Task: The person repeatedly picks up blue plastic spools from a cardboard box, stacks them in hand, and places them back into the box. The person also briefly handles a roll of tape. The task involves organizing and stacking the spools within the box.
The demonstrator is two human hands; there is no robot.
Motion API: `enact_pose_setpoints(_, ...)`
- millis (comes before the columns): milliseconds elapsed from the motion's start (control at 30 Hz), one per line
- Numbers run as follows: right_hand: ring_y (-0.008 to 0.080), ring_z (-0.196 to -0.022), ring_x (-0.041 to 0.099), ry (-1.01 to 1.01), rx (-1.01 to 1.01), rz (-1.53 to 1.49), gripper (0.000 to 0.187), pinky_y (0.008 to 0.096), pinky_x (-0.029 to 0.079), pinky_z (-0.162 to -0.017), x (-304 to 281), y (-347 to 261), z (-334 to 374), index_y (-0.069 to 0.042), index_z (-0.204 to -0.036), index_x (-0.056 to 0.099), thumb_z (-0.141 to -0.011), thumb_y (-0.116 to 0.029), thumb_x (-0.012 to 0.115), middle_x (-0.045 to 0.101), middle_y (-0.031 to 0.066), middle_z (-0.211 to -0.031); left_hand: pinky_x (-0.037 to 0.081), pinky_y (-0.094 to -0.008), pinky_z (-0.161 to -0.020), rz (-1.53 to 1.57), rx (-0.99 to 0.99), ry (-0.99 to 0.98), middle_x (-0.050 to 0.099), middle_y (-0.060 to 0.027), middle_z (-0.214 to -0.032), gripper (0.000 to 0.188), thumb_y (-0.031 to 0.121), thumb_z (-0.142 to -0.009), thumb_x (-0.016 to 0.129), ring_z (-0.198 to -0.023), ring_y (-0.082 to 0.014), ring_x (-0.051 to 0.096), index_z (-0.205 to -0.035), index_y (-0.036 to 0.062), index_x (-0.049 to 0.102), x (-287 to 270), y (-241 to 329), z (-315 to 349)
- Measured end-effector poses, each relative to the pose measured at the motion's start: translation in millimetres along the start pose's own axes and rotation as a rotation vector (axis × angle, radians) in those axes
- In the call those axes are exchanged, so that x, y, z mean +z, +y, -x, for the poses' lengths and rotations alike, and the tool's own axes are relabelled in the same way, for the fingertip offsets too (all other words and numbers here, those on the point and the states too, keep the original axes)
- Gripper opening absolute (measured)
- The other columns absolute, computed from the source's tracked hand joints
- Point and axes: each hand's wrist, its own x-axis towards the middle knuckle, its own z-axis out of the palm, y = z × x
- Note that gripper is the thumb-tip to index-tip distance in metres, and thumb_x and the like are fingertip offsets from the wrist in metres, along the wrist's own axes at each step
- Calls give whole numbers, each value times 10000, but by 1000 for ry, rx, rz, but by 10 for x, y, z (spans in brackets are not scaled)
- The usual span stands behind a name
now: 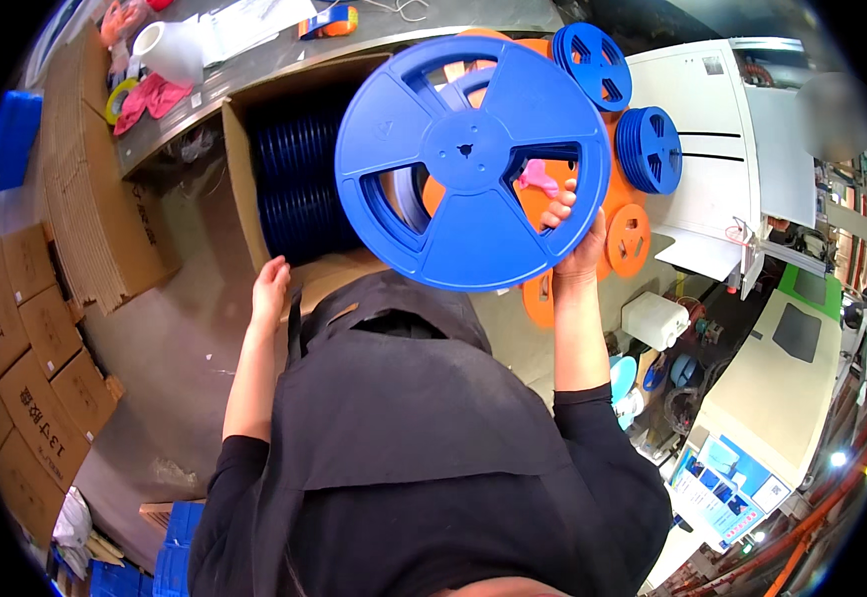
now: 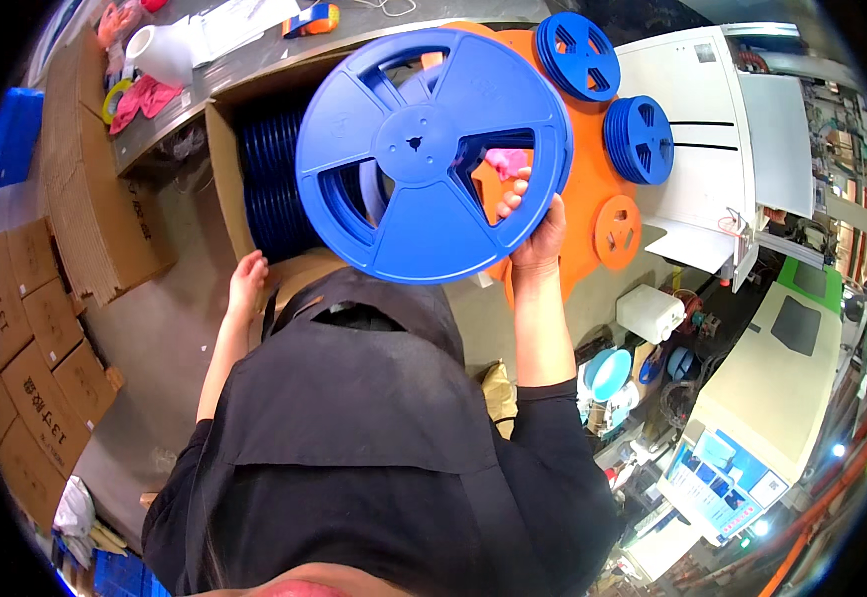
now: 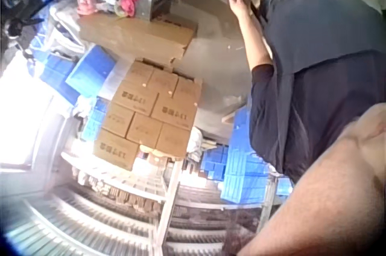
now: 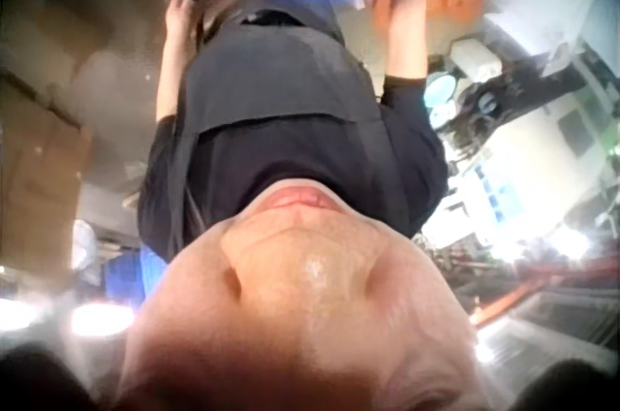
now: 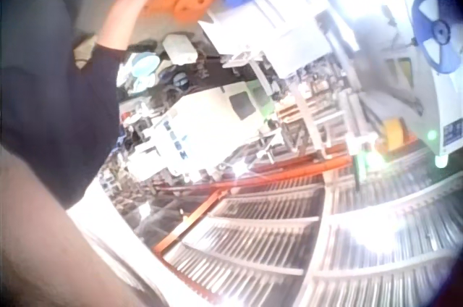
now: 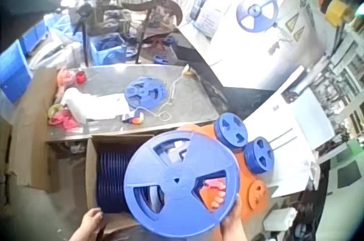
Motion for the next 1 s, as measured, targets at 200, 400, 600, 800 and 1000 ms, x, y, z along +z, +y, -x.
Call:
enact_pose_setpoints(200, 172, -678, 571, -199, -57, -102, 465, 306, 464, -618, 407, 391, 292, 30, -1151, 521, -882, -337, 613, 605, 91, -860, 432, -207, -790, 33, 202, 29, 612, -16, -1114, 348, 148, -954, 526, -930, -75, 552, -1287, 47, 517, -234, 501, 237)
enact_pose_setpoints(400, 162, -628, 542, -161, -86, -60, 424, 304, 440, -579, 657, 459, 417, 28, -1118, 537, -897, -331, 586, 591, 87, -813, 436, -250, -892, 115, 504, 110, 568, -46, -1208, 339, 85, -963, 495, -1039, -122, 553, -1299, 45, 504, -151, 840, 366)
enact_pose_setpoints(600, 197, -681, 601, -89, -81, 80, 367, 323, 497, -614, 756, 476, 381, 9, -1096, 562, -882, -288, 583, 625, 95, -825, 400, -273, -974, 162, 653, 175, 547, -85, -1276, 341, 87, -964, 498, -1157, -163, 524, -1298, 19, 494, 29, 1285, 563)
enact_pose_setpoints(800, 199, -728, 628, 22, -96, 94, 364, 338, 511, -632, 865, 517, 273, 23, -1118, 551, -863, -237, 561, 638, 98, -854, 425, -288, -973, 351, 699, 172, 589, -113, -1204, 279, 18, -935, 503, -1111, -179, 559, -1208, -14, 548, 248, 1599, 626)
enact_pose_setpoints(1000, 232, -781, 655, 87, -75, 311, 379, 364, 541, -710, 1057, 681, 171, 26, -1135, 555, -861, -235, 557, 656, 116, -897, 446, -299, -932, 234, 575, -118, 594, -133, -1189, 378, 142, -934, 561, -1075, -194, 568, -1264, -33, 508, 768, 1947, 807)
